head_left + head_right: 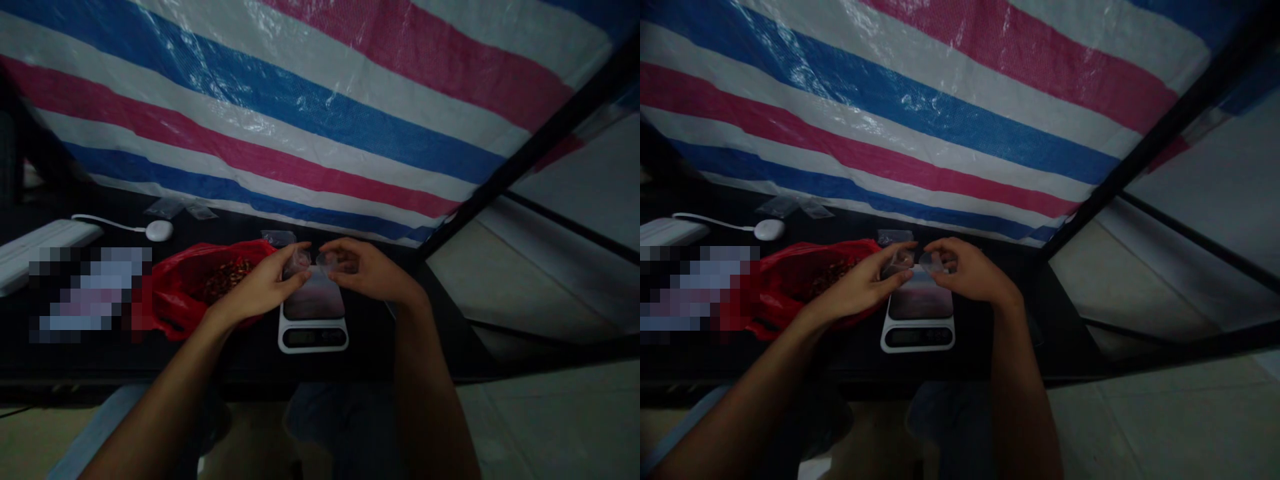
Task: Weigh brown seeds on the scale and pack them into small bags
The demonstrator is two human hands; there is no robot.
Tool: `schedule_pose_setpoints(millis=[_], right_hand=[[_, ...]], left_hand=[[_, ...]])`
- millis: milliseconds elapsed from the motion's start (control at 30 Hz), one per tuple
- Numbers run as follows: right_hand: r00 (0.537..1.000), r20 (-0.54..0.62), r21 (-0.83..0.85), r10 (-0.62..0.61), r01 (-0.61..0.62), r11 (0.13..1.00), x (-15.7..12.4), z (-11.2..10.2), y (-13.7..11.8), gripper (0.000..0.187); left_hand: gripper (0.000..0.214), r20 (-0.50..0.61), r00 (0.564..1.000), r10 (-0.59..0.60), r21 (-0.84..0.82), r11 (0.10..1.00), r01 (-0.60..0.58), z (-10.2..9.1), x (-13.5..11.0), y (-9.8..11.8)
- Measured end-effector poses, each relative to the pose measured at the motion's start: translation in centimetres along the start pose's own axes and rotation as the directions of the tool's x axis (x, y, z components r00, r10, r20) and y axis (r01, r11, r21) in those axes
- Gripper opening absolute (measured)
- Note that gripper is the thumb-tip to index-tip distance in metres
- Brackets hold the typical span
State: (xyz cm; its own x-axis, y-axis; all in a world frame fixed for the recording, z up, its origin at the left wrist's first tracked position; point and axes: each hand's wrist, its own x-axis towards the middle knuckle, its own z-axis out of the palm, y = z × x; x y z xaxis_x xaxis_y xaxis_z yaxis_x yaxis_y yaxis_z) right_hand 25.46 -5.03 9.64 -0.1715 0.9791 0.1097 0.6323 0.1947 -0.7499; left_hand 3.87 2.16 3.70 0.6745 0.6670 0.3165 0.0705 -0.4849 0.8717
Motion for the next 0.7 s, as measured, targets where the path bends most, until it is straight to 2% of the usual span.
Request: schedule_pose_setpoints(millis=[100,200,300,367,433,567,700], right_hand=[[0.999,0.037,-0.084,0.014,-0.011,0.996,0.3,1.5,2.3,0.036],[0.995,0.071,-0.094,0.066,-0.060,0.994,0.5,2.5,3.3,0.040],[1.000,0.001,-0.091,0.020,-0.020,0.996,0.5,2.7,2.7,0.049],[0.992,-0.094,-0.094,-0.085,0.076,0.993,0.4,2.5,1.7,0.042],[0.977,-0.126,-0.096,-0.171,0.159,0.983,0.4,2.4,0.8,0.031],[0.975,-0.043,-0.075,-0.217,0.213,0.974,0.5,2.5,-0.4,0.013],[0.974,0.042,-0.086,-0.225,0.228,0.970,0.6,2.7,-1.1,0.013]], left_hand=[[0.062,-0.031,0.999,-0.036,-0.050,0.998,0.035,-0.5,0.1,-0.3],[0.063,-0.080,0.996,-0.028,-0.053,0.998,0.024,-0.8,0.2,-0.7],[0.062,-0.100,0.995,-0.002,-0.002,1.000,0.002,-0.7,0.2,-0.8],[0.064,-0.079,0.997,0.008,0.040,0.999,-0.005,-0.6,0.1,-0.6],[0.067,-0.045,0.999,0.005,0.067,0.998,-0.002,-0.5,0.1,-0.2],[0.070,0.012,1.000,-0.002,0.051,0.999,0.002,-0.7,-0.1,0.5],[0.072,0.016,1.000,-0.026,0.029,0.999,0.026,-0.8,-0.3,0.6]])
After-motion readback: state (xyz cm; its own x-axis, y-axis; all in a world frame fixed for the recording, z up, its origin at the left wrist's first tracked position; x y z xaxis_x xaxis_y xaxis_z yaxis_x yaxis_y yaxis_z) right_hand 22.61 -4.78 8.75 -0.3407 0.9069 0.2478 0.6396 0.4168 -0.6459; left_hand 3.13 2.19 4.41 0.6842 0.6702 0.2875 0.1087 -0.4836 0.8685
